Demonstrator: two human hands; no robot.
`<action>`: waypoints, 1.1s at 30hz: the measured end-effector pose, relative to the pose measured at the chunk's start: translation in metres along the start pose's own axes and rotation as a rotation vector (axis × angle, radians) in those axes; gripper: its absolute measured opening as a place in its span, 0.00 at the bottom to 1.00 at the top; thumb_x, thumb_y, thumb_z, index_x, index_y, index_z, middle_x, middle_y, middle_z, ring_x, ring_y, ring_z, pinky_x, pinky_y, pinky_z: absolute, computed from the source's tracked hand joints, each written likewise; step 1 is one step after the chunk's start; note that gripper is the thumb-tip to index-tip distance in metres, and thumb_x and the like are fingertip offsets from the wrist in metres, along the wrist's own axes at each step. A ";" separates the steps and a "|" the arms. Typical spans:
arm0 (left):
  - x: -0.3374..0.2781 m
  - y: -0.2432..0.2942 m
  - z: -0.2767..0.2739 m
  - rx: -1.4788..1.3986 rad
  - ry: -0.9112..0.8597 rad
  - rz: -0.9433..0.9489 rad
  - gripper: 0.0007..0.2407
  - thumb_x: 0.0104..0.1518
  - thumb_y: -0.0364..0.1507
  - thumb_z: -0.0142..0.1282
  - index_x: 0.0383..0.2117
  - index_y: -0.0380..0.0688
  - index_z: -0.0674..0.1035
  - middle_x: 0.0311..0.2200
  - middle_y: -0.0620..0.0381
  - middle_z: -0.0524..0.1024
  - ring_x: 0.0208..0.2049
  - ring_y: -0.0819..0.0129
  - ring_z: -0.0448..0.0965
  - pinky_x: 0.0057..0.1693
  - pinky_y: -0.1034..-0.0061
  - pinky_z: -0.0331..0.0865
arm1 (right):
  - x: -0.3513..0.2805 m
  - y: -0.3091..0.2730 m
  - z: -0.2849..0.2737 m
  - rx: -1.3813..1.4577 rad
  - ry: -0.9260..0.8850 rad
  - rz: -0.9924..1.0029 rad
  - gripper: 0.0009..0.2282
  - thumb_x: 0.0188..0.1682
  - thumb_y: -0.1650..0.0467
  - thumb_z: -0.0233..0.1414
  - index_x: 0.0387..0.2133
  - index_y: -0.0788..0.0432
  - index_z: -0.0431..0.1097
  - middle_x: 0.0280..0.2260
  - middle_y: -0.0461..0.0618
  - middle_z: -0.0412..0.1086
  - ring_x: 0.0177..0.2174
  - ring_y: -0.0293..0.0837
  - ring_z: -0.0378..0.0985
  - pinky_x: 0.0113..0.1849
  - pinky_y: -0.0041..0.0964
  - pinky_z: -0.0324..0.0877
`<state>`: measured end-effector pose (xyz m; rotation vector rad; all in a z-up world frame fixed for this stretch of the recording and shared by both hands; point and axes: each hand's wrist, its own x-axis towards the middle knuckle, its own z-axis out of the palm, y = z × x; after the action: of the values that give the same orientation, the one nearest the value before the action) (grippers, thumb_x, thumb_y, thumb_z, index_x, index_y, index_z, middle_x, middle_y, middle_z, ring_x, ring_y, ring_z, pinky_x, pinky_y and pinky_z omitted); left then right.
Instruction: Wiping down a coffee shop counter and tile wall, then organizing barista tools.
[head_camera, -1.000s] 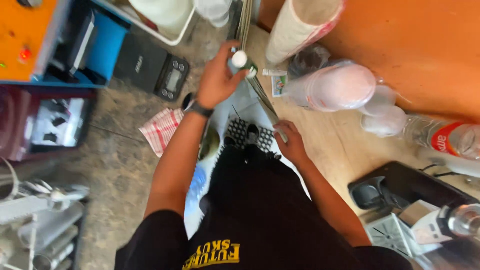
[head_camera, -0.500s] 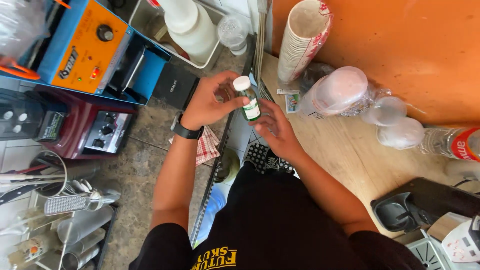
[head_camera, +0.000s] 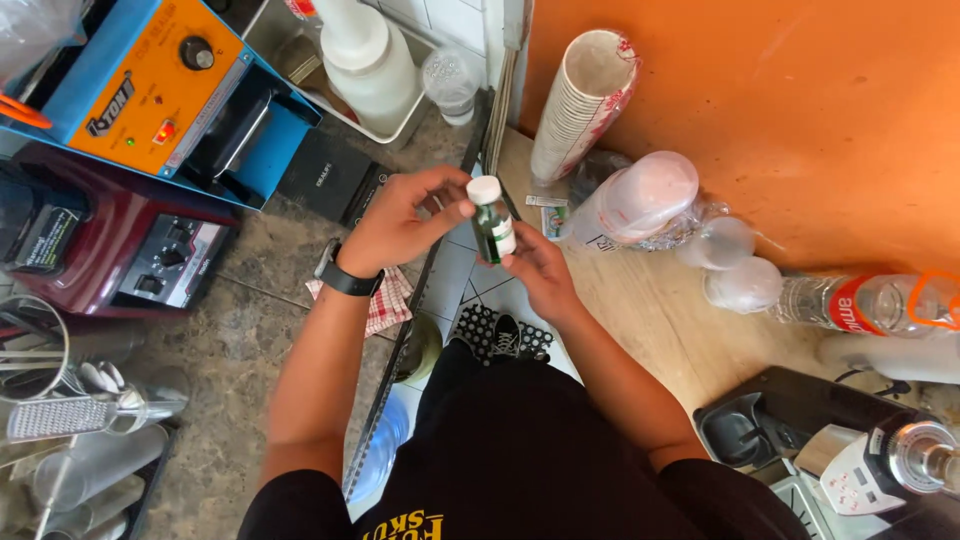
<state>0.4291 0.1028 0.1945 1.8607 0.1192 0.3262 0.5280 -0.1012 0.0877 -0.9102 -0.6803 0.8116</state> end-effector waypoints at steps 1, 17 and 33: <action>-0.001 0.001 0.002 0.009 -0.008 0.000 0.08 0.64 0.27 0.60 0.43 0.36 0.78 0.29 0.49 0.81 0.30 0.63 0.82 0.36 0.71 0.76 | 0.000 0.001 -0.002 0.023 0.005 -0.012 0.16 0.51 0.76 0.53 0.53 0.69 0.67 0.38 0.57 0.74 0.39 0.45 0.78 0.43 0.42 0.75; -0.001 0.034 0.020 0.010 0.082 -0.026 0.20 0.56 0.26 0.69 0.49 0.43 0.68 0.39 0.54 0.84 0.43 0.66 0.83 0.53 0.68 0.72 | 0.017 -0.014 0.016 0.166 0.108 -0.135 0.15 0.45 0.74 0.51 0.44 0.70 0.74 0.33 0.54 0.74 0.35 0.40 0.74 0.40 0.34 0.70; -0.008 0.020 0.013 -0.108 0.078 0.042 0.19 0.62 0.20 0.57 0.60 0.40 0.71 0.49 0.49 0.80 0.48 0.66 0.74 0.54 0.66 0.73 | 0.025 -0.016 0.015 -0.186 0.113 -0.269 0.18 0.42 0.80 0.65 0.47 0.73 0.73 0.40 0.61 0.77 0.42 0.43 0.78 0.47 0.41 0.74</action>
<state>0.4237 0.0832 0.2086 1.7459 0.1139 0.4268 0.5340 -0.0806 0.1130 -0.9988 -0.7685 0.4600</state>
